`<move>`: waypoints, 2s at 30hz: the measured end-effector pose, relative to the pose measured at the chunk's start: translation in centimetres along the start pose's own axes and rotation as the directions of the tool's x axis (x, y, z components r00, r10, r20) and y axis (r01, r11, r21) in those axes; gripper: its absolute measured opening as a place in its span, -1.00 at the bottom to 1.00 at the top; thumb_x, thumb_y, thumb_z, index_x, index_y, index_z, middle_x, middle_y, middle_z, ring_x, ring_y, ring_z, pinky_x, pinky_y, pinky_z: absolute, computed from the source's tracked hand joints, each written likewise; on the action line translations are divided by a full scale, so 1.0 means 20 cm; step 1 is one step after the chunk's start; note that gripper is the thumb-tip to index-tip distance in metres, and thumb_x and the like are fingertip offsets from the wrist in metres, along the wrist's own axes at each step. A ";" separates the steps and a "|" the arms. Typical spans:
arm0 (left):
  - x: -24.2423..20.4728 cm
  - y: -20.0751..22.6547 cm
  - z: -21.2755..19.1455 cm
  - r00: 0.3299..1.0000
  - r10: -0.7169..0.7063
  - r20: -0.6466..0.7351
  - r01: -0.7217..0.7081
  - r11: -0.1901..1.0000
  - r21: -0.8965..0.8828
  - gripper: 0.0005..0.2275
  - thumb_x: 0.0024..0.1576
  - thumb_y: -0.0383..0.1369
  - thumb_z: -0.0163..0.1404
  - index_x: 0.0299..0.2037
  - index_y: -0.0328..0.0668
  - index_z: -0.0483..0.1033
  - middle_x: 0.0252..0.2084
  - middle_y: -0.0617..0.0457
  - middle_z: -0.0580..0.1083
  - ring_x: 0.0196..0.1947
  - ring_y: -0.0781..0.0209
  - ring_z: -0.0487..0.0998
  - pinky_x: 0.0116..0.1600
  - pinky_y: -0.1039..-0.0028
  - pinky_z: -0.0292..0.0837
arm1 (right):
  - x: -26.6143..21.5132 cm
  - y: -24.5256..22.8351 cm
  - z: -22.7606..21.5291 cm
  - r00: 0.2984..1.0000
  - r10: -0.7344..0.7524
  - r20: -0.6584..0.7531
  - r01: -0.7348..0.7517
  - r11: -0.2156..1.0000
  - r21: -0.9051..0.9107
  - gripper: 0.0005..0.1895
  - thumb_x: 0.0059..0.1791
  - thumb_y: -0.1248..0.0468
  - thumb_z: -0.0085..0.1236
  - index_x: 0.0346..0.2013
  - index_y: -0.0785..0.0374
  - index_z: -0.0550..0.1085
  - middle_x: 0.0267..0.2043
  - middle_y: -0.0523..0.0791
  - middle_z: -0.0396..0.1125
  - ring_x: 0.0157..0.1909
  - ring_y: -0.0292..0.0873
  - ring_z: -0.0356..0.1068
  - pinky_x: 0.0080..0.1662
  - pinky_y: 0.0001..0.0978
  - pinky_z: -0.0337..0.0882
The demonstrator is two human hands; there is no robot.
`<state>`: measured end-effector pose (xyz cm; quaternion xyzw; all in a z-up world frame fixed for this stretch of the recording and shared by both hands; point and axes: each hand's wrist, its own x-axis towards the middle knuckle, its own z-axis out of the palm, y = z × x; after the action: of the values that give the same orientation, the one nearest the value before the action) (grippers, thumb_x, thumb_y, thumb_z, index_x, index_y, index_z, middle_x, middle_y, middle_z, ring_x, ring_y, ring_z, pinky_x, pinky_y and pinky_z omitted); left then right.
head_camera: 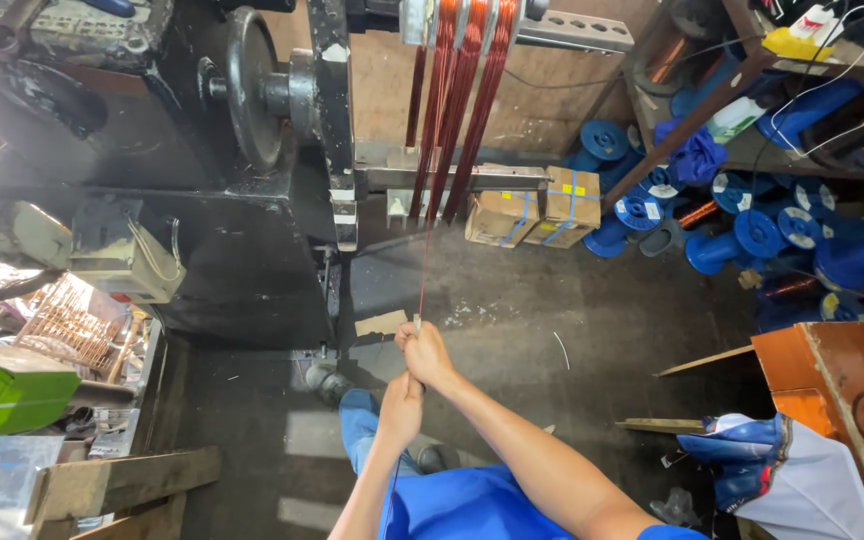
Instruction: Winding copper wire onto a machine and securing the ends.
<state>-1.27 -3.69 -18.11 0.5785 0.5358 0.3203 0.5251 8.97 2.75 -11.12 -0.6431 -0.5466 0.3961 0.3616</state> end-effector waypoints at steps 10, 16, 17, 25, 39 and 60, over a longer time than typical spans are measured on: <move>-0.31 0.04 0.09 0.913 -0.398 -0.091 0.408 0.891 0.200 -0.68 0.36 -0.25 -0.33 -0.34 -0.19 0.42 -0.26 -0.20 0.60 -0.19 -0.23 0.55 -0.03 0.03 0.34 | -0.17 0.30 0.14 0.987 0.092 0.135 -0.085 0.995 -0.056 -0.88 -0.33 0.38 -0.27 -0.69 0.06 0.21 -0.60 -0.19 0.19 -0.41 -0.20 0.15 -0.28 -0.16 0.18; -0.33 0.02 0.08 0.952 -0.109 -0.286 0.149 0.981 0.121 -0.70 0.30 -0.34 -0.19 -0.51 -0.21 0.35 -0.57 -0.16 0.47 -0.53 -0.10 0.34 -0.24 0.00 0.15 | -0.18 0.17 0.11 0.990 0.094 0.102 -0.091 0.995 -0.034 -0.86 -0.28 0.38 -0.30 -0.66 0.05 0.16 -0.60 -0.26 0.08 -0.42 -0.27 0.09 -0.29 -0.19 0.17; -0.32 0.04 0.07 0.963 -0.083 -0.256 0.116 0.986 0.119 -0.70 0.31 -0.35 -0.20 -0.51 -0.21 0.35 -0.59 -0.14 0.46 -0.55 -0.06 0.36 -0.27 0.03 0.16 | -0.17 0.17 0.10 0.996 0.055 0.075 -0.052 0.998 -0.041 -0.88 -0.31 0.38 -0.30 -0.66 0.05 0.18 -0.61 -0.26 0.07 -0.43 -0.26 0.09 -0.30 -0.19 0.17; -0.26 -0.06 0.09 0.974 -0.056 -0.218 0.110 0.963 0.246 -0.73 0.28 -0.37 -0.25 -0.36 -0.28 0.50 -0.37 -0.35 0.60 -0.28 -0.47 0.56 -0.14 -0.16 0.26 | -0.16 0.18 0.10 0.996 0.076 0.038 -0.074 0.996 -0.059 -0.84 -0.25 0.36 -0.26 -0.63 0.06 0.30 -0.58 -0.24 0.20 -0.38 -0.25 0.22 -0.24 -0.19 0.29; -0.21 0.79 -0.20 0.982 0.082 -0.171 -0.046 0.978 0.203 -0.68 0.38 -0.33 -0.23 -0.40 -0.29 0.43 -0.43 -0.27 0.55 -0.41 -0.39 0.49 -0.22 -0.11 0.22 | -0.08 -0.69 -0.24 0.996 0.070 0.050 -0.083 0.934 0.347 -0.86 -0.28 0.38 -0.31 -0.71 0.12 0.21 -0.73 -0.16 0.06 -0.65 -0.26 0.05 -0.56 -0.40 0.07; -0.12 0.90 -0.14 0.975 0.136 -0.175 -0.135 0.991 0.018 -0.73 0.32 -0.44 -0.19 -0.40 -0.34 0.49 -0.40 -0.38 0.55 -0.35 -0.28 0.66 -0.22 0.04 0.49 | 0.12 -0.44 -0.33 0.994 -0.098 0.038 0.092 0.985 0.147 -0.67 -0.09 0.48 -0.25 -0.70 0.16 0.35 -0.79 -0.15 0.11 -0.74 -0.22 0.21 -0.54 -0.51 0.21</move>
<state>0.67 -3.02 0.08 0.5847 0.5405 0.4035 0.4508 11.58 6.16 -0.75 -0.5793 -0.5545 0.4314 0.4134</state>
